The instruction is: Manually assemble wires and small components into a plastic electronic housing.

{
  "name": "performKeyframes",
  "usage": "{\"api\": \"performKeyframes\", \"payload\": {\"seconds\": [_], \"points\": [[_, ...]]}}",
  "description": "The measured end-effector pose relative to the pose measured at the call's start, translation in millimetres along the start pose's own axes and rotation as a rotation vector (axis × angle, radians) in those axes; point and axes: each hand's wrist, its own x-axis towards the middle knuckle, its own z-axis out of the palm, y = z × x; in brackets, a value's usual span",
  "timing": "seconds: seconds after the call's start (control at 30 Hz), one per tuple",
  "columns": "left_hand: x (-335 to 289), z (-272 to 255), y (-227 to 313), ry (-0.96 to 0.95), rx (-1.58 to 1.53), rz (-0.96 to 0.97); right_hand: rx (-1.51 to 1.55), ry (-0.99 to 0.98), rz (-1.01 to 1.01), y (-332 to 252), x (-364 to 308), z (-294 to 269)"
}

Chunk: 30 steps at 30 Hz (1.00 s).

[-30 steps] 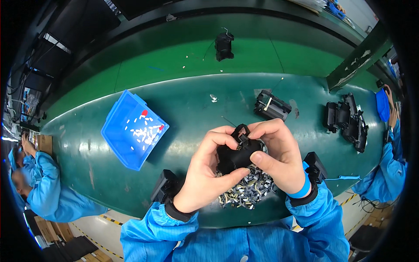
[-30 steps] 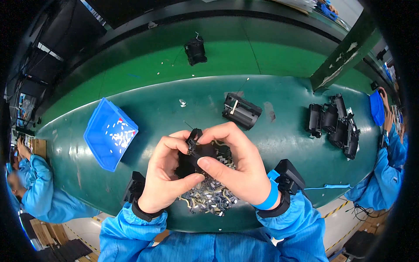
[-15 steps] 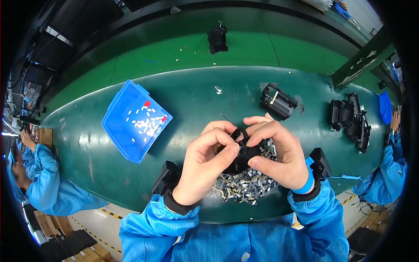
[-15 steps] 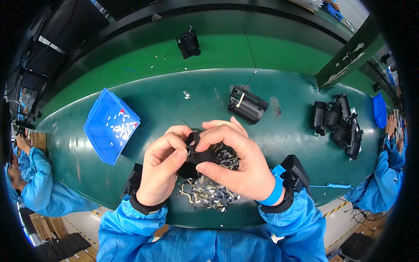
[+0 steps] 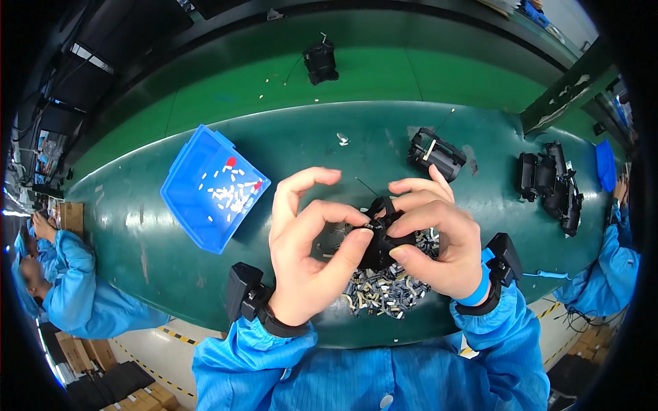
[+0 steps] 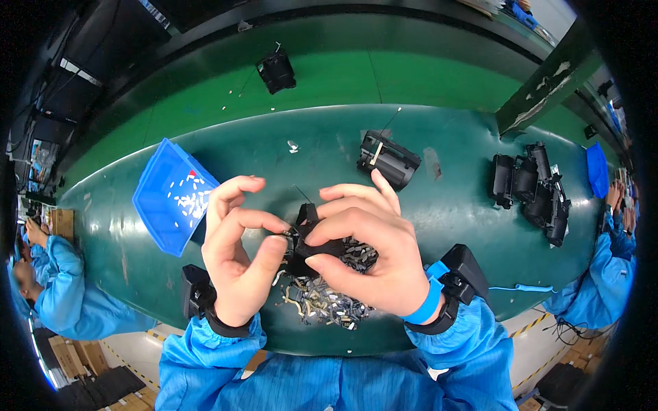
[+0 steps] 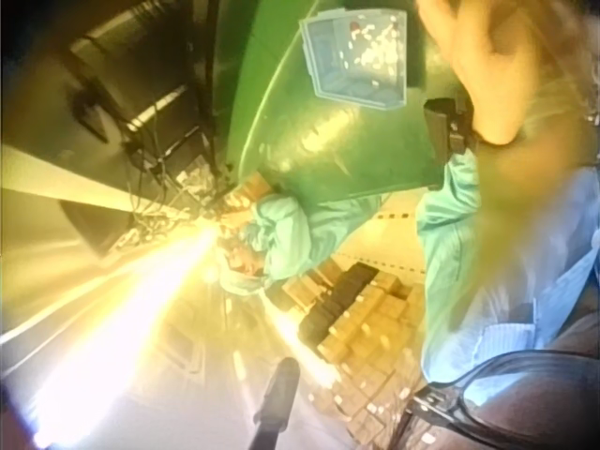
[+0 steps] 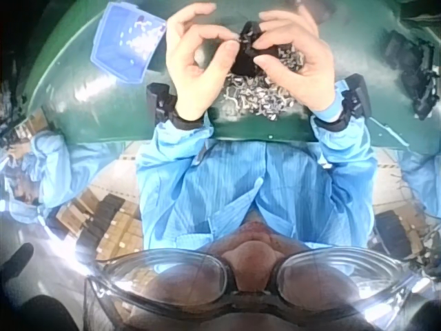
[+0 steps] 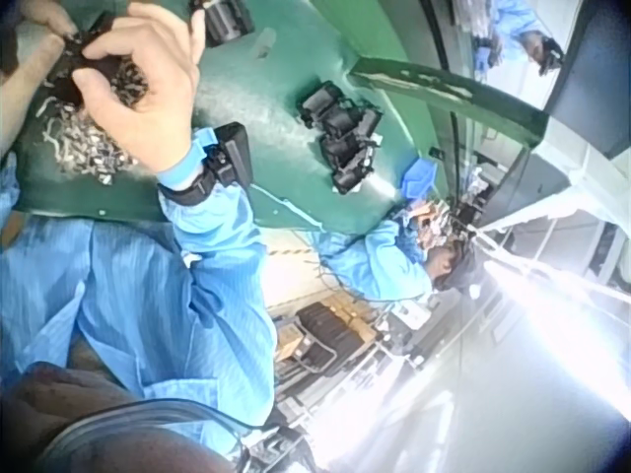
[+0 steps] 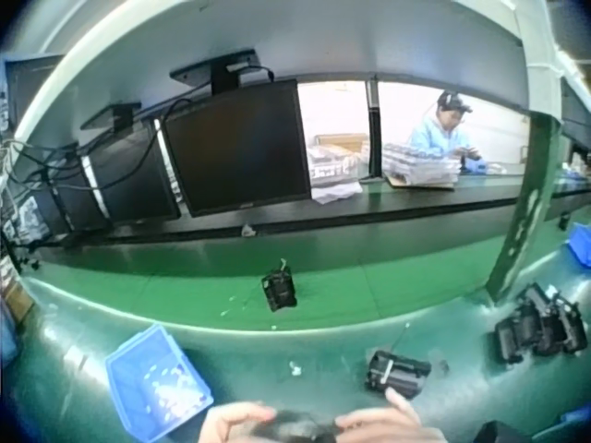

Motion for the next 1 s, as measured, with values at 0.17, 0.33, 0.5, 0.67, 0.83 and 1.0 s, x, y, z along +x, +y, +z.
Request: {"api": "performKeyframes", "payload": {"seconds": [0.17, 0.33, 0.5, 0.67, 0.83, 1.0], "points": [[-2, 7, 8, 0.079, 0.108, 0.046, -0.005, 0.060, -0.007, 1, -1, 0], [-3, 4, 8, 0.132, 0.069, -0.033, 0.007, 0.059, -0.007, 0, -1, 1], [-5, 5, -4, 0.063, -0.157, -0.023, 0.028, 0.045, -0.012, 0, -1, 2], [-7, 8, -4, 0.061, -0.266, -0.106, 0.065, 0.049, 0.030, -1, -2, 5], [-5, 6, -1, 0.078, -0.148, 0.020, 0.045, 0.016, 0.059, -1, -3, 6], [-2, 2, -4, 0.026, -0.160, 0.079, 0.104, -0.017, 0.092, -3, -3, 7]]}}
